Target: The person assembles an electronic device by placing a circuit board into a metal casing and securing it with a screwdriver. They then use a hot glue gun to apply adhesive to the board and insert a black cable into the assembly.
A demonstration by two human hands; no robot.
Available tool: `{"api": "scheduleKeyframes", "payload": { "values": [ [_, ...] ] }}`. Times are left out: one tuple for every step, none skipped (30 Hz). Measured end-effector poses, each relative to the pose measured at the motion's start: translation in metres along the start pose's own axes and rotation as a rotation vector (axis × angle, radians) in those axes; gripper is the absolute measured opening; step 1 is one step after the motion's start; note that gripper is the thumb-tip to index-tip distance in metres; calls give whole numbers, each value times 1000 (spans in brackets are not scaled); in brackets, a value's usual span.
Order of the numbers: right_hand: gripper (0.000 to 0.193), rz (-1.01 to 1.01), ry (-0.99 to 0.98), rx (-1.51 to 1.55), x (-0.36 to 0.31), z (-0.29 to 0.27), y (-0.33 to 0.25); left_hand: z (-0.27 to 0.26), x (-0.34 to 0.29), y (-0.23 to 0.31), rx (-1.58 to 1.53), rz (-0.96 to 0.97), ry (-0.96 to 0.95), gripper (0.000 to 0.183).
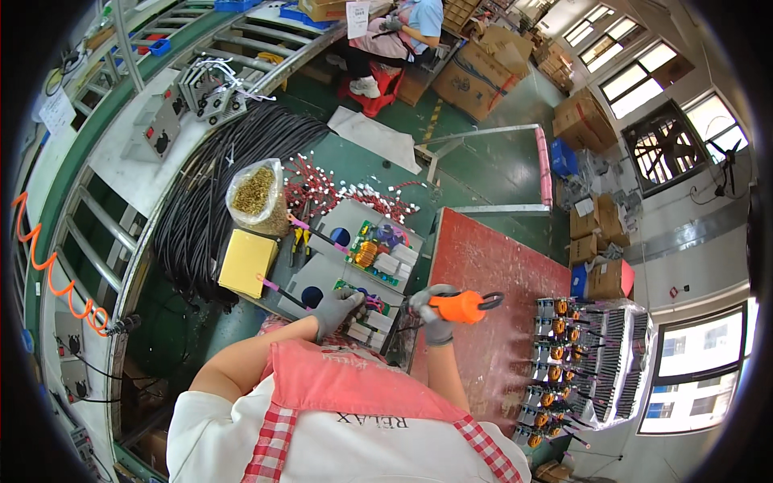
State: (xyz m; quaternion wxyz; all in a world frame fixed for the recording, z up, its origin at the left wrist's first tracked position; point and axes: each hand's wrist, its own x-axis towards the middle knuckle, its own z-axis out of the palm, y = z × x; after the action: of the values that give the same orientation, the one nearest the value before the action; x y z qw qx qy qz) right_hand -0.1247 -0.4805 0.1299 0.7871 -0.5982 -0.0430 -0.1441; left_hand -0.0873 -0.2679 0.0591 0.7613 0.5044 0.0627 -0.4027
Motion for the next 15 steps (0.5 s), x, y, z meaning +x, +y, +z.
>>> {"api": "scheduleKeyframes", "payload": {
  "values": [
    [34, 21, 30, 61, 2, 2, -10, 2, -4, 3, -27, -21, 13, 25],
    [35, 43, 60, 121, 5, 2, -15, 5, -8, 6, -54, -43, 24, 26],
    [37, 19, 155, 118, 9, -2, -9, 4, -10, 12, -61, -78, 40, 27],
    [38, -39, 177, 134, 9, 7, -15, 2, -12, 11, -115, -103, 55, 26],
    [40, -100, 196, 147, 11, 23, -29, 0, -11, 10, -173, -124, 67, 25],
    [41, -161, 217, 161, 13, 34, -41, -1, -10, 11, -230, -145, 78, 23],
    [42, -246, 193, 184, 13, 38, -47, 0, -11, 11, -298, -130, 46, 22],
    [43, -298, 143, 207, 13, 44, -54, 1, -12, 13, -360, -119, 14, 20],
    [43, -350, 92, 230, 13, 50, -62, 3, -12, 16, -423, -107, -17, 18],
    [44, -407, 42, 252, 14, 56, -69, 4, -11, 19, -487, -136, -31, 17],
    [44, -434, -15, 270, 16, 62, -74, 6, -10, 21, -552, -164, -44, 16],
    [45, -444, -22, 272, 14, 66, -76, 8, -9, 24, -617, -192, -57, 15],
    [46, -453, -33, 274, 14, 69, -77, 13, -13, 33, -642, -210, -45, 16],
    [47, -462, -44, 276, 14, 71, -77, 10, -11, 35, -680, -215, -79, 17],
    [48, -461, -36, 297, 15, 71, -75, 8, -10, 36, -717, -220, -113, 17]
  ]
}}
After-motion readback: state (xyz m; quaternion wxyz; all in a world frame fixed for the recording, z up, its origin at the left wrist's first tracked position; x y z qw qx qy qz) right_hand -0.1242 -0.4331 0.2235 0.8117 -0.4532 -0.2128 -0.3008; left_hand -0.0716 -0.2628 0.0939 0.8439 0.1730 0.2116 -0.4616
